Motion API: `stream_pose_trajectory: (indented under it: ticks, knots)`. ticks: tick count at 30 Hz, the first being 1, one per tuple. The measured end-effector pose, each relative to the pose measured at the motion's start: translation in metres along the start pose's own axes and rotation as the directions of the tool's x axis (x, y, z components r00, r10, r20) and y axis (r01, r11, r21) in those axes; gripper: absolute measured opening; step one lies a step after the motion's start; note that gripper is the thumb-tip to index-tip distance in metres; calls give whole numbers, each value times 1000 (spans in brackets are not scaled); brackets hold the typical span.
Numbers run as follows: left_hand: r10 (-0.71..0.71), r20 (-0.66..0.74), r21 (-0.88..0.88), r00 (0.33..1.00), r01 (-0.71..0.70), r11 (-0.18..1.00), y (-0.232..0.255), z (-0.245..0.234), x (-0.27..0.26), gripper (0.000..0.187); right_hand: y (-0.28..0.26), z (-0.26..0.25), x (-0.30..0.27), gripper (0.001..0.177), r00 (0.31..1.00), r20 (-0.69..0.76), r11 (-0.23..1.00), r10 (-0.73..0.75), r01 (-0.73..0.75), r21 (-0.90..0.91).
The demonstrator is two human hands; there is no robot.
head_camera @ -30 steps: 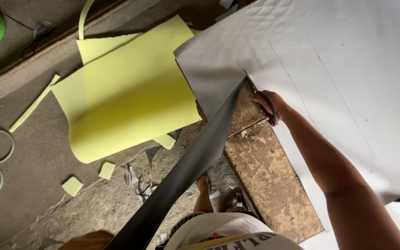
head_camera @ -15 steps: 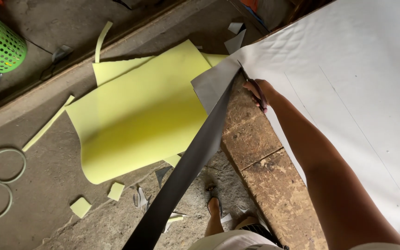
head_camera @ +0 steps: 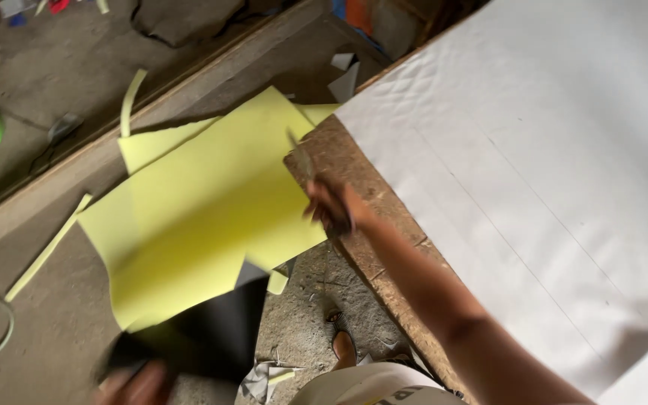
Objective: The person measures and marks a large sheet of white fabric using a yellow ruler and a black marker. They then use large scissors to cut the fabric along the marked lines, separating a rectangular piece from the main sheet.
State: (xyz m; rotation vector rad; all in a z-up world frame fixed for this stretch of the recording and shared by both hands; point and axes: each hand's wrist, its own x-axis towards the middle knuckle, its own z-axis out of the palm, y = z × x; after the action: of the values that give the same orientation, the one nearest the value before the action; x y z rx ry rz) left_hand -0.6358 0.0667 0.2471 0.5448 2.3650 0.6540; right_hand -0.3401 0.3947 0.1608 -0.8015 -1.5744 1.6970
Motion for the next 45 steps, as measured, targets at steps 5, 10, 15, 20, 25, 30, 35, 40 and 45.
stream_pose_trajectory:
  ticks: [5, 10, 15, 20, 25, 30, 35, 40, 45]
  knots:
    - [369, 140, -534, 919, -243, 810, 98, 181, -41, 29, -24, 31, -187, 93, 982, 125, 941, -144, 96, 324]
    - [652, 312, -878, 691, -51, 475, 107, 241, -108, 25, -64, 30, -290, 76, 912, -305, 950, -275, 307, 61]
    - [684, 362, -865, 634, -46, 500, 128, 254, -159, 20, -46, 25, -359, 65, 727, -472, 864, -498, 372, -340]
    - [808, 439, -806, 394, -225, 548, 128, 243, -221, 22, -72, 56, -430, 37, 487, -722, 853, -491, 99, -513]
    - [773, 591, -806, -232, -210, 554, 101, 239, -275, 77, -114, 90, -496, 35, 726, -630, 944, -277, 329, -36]
    - [641, 586, -773, -496, -105, 625, 61, 219, -325, 68, -127, 114, -543, 45, 500, -839, 950, -215, 306, -62]
    - [838, 488, -850, -244, -353, 392, 24, 226, -343, 16, -141, 142, -581, 47, 224, -972, 997, -65, 45, -56]
    - [920, 343, -910, -190, -310, 276, 1, 228, -365, 6, -153, 150, -603, 66, -86, -987, 985, -136, 92, -144]
    - [926, 317, -922, -205, -295, 250, 3, 221, -385, 14, -141, 149, -632, 66, -87, -981, 959, -172, 212, -187]
